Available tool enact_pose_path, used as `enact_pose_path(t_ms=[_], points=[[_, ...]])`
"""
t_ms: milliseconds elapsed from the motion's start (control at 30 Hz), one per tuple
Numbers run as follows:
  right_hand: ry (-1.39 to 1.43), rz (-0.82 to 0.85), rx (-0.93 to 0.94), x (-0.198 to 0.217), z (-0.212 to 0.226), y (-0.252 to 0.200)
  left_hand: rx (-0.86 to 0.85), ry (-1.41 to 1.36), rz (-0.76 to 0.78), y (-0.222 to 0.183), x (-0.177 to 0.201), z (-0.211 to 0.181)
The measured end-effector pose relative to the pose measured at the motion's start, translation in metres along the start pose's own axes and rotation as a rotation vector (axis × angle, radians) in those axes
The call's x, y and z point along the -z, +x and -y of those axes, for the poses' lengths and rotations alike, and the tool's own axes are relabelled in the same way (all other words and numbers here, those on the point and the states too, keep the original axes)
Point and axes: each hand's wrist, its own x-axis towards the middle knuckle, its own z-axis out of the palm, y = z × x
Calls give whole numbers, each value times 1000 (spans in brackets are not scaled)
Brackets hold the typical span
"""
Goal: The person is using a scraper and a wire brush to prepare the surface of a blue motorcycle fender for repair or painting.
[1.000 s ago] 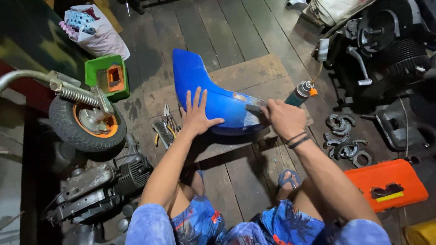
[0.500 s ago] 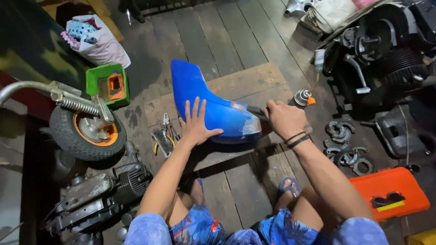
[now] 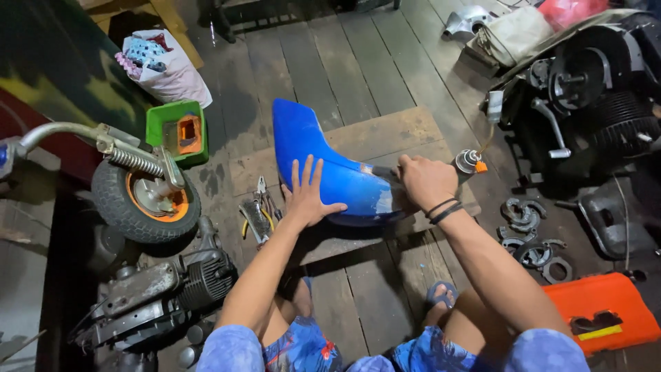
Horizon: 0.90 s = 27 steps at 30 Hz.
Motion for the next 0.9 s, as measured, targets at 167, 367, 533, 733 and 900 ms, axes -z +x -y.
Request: enact_pose_path(t_ms=[167,367,533,733,900], points=[[25,42,-4,15,-1,-6,-3,-22,-12,-4,2,-1],[-10,114,-53,15,-18,-16,-6,-29,-5,-4,7,-7],[-11,62,-33,29,5,-7,-3,-24,0,-5,8,-5],[-6,63,-34,22,-2,-10,9,-30,6,-5,4,-4],[-19,96,-83,34,-8,-22,-7,-42,-3,-4,5,-4]])
